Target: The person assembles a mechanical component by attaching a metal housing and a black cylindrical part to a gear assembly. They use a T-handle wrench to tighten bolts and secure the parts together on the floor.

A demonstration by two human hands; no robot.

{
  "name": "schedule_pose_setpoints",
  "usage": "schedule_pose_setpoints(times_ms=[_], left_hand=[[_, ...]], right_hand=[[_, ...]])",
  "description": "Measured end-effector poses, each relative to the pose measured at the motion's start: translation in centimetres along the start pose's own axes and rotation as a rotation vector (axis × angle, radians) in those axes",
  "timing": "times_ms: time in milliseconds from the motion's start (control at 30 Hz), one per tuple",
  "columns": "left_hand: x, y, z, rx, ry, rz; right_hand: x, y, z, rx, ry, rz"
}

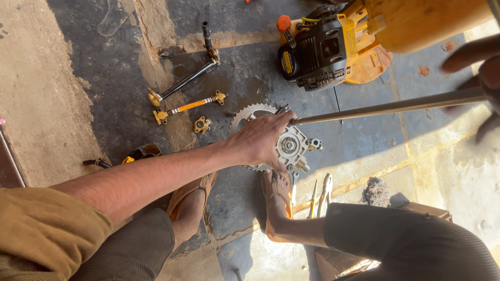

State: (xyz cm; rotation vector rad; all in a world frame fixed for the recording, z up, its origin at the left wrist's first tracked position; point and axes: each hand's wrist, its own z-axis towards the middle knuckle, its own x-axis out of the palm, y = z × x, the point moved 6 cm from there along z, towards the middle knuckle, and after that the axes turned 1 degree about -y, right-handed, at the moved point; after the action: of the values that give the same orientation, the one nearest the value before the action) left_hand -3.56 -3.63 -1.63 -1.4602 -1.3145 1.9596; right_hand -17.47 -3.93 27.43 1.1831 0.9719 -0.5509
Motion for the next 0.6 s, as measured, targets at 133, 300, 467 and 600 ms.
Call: schedule_pose_setpoints(times_ms=[133,300,467,600], left_hand=[[0.2,0.2,0.2,0.034,-0.010,0.021],[0.5,0.6,0.3,0.012,-0.006,0.017],[0.5,0.5,0.1,0.018,-0.016,0.017],[0.4,0.7,-0.2,-0.015,0.005,-0.002]], right_hand=[[0.8,-1.9,0.6,-0.008,0.099,0.355],[2.0,-3.3,-0.3,0.031,-0.250,0.865],[3.3,-2.7,-2.5,0.044,-0.723,0.617],[2.9,-0.7,-2.7,0.051,-0.804,0.047]])
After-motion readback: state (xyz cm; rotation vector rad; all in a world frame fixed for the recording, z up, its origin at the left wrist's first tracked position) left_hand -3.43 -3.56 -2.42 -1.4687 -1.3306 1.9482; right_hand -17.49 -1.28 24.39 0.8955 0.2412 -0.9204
